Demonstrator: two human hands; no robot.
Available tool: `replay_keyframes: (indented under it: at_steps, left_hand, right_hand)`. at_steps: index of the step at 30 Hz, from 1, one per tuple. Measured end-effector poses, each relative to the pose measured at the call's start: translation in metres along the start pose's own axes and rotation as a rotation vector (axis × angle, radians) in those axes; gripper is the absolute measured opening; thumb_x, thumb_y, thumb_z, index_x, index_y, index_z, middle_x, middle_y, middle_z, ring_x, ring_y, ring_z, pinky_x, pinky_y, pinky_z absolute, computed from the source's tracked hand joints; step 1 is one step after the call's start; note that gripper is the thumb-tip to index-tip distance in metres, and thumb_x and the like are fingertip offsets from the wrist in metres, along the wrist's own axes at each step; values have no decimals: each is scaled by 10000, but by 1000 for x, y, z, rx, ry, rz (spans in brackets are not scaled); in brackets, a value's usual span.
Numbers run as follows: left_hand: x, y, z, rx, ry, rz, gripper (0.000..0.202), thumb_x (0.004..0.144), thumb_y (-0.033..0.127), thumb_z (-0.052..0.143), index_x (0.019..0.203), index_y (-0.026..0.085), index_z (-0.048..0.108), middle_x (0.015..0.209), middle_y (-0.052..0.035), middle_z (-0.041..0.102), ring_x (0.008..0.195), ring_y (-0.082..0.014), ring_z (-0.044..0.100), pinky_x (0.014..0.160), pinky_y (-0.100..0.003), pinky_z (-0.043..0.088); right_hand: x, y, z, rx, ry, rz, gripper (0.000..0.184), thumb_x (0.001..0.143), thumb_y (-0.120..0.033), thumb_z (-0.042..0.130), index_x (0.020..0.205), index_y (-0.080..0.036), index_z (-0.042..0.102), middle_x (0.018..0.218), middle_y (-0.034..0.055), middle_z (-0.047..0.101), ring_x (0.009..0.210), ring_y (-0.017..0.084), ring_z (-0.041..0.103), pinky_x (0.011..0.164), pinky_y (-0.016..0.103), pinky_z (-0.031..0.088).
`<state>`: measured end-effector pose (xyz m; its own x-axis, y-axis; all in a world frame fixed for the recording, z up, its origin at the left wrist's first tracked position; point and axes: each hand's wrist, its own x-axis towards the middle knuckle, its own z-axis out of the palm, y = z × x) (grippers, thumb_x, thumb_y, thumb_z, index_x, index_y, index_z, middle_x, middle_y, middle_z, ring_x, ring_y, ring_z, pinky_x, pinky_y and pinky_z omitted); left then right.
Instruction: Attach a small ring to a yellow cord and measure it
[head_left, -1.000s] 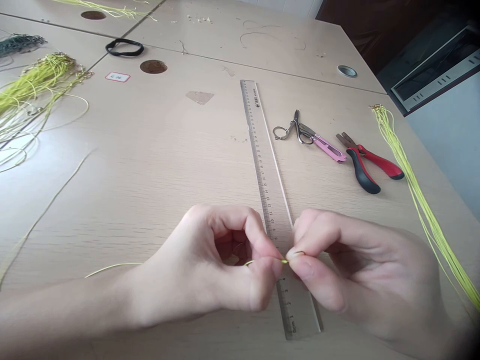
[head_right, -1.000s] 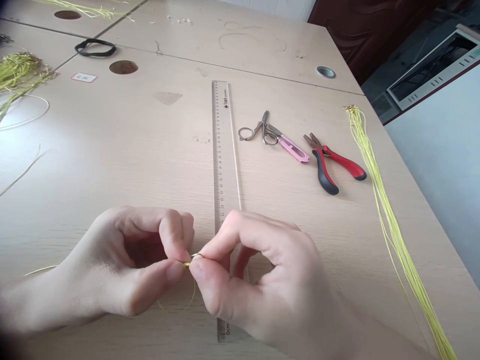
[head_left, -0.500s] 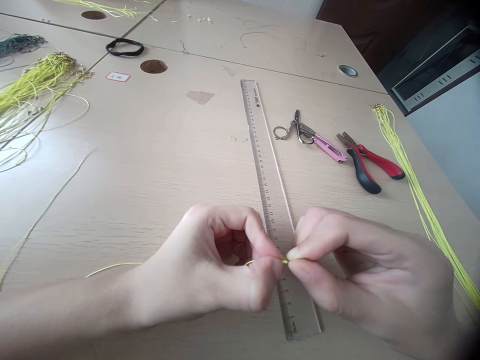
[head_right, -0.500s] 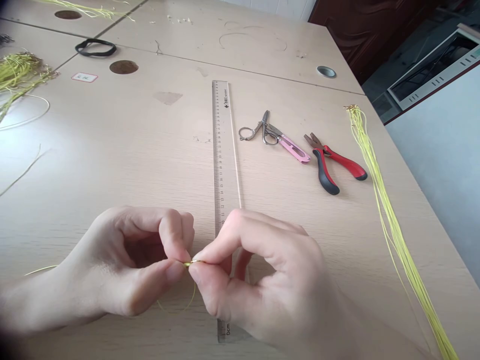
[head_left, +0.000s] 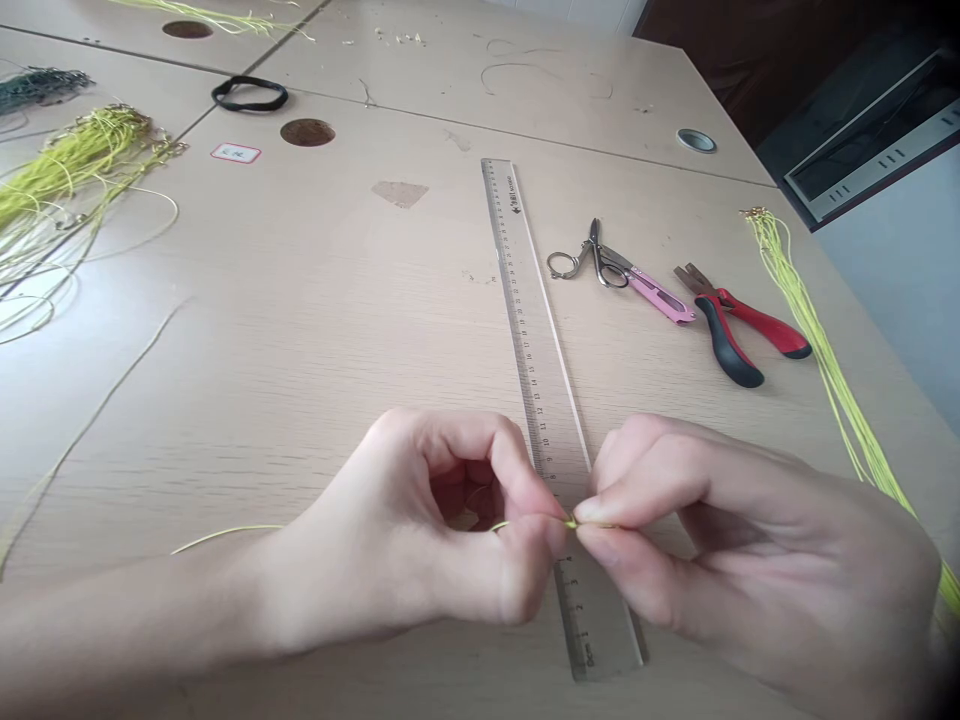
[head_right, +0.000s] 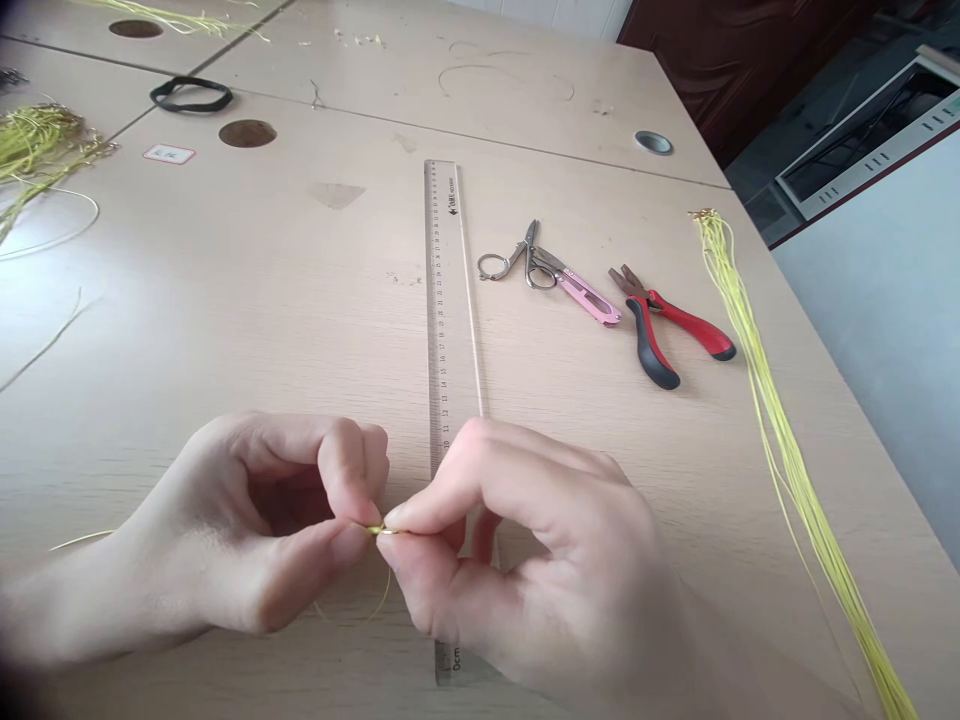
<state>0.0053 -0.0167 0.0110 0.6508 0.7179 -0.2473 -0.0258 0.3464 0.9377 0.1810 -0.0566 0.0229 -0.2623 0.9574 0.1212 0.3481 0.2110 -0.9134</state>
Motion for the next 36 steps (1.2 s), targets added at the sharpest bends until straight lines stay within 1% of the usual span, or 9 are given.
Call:
replay_keyframes:
  at_steps: [6, 9, 13, 19, 22, 26, 31, 33, 36]
  left_hand:
    - [-1, 0, 0, 12, 25, 16, 155, 651, 51, 576, 546, 154, 526, 509, 53, 494, 447, -36, 404, 404, -121, 345]
    - [0, -1, 1, 17, 23, 26, 155, 646, 56, 574, 542, 157, 521, 504, 54, 487, 438, -37, 393, 398, -127, 338]
    - [0, -2, 0, -31, 18, -5, 140, 667, 82, 572, 556, 159, 534, 508, 49, 485, 439, -42, 387, 396, -138, 332]
    - [-1, 1, -3, -47, 7, -74, 160, 696, 169, 605, 562, 151, 521, 525, 46, 474, 465, -51, 386, 422, -159, 319]
    - [-2, 1, -4, 18, -6, -83, 217, 730, 245, 598, 565, 157, 488, 529, 45, 448, 477, -64, 384, 440, -185, 305]
    - [-2, -1, -2, 96, -32, -58, 272, 770, 335, 582, 602, 157, 464, 561, 43, 422, 509, -71, 362, 459, -197, 268]
    - [-3, -5, 6, 190, -34, 28, 255, 779, 335, 573, 640, 145, 476, 595, 35, 434, 562, -85, 372, 508, -209, 282]
    - [-3, -7, 10, 227, -8, 66, 249, 785, 324, 562, 635, 143, 479, 600, 32, 436, 577, -91, 379, 523, -215, 289]
    - [-3, -6, 14, 255, 28, 126, 238, 800, 324, 540, 657, 138, 497, 618, 26, 449, 594, -97, 385, 544, -221, 294]
  right_hand:
    - [-3, 1, -1, -15, -3, 0, 118, 759, -350, 666, 782, -236, 643, 541, -21, 514, 487, 110, 496, 376, 215, 367]
    - [-2, -1, -2, -17, -3, 5, 60, 773, -271, 657, 749, -233, 618, 549, -31, 502, 480, 94, 482, 376, 206, 359]
    - [-1, -2, -2, -3, -49, 21, 132, 808, -148, 600, 708, -216, 547, 588, -56, 477, 506, 53, 465, 424, 172, 378]
    - [-2, -1, -2, 12, -60, 98, 120, 877, -227, 528, 757, -229, 537, 645, -47, 470, 547, 64, 458, 458, 183, 389]
    - [1, -1, -4, 119, 25, 165, 154, 888, -290, 517, 758, -213, 542, 671, -33, 516, 535, 73, 505, 478, 206, 424]
    - [15, 4, -17, 342, 313, 180, 230, 863, -349, 552, 703, -185, 539, 702, -22, 547, 485, 72, 518, 417, 209, 428]
    - [34, 19, -42, 326, 605, 101, 235, 897, -371, 484, 776, -169, 491, 722, -16, 466, 689, 108, 532, 414, 157, 400]
    - [37, 22, -49, 281, 603, 92, 230, 911, -359, 464, 852, -142, 513, 745, -12, 490, 636, 94, 526, 440, 176, 420]
    - [35, 18, -49, 184, 415, 130, 233, 900, -344, 500, 853, -122, 553, 704, -21, 521, 551, 74, 512, 439, 185, 430]
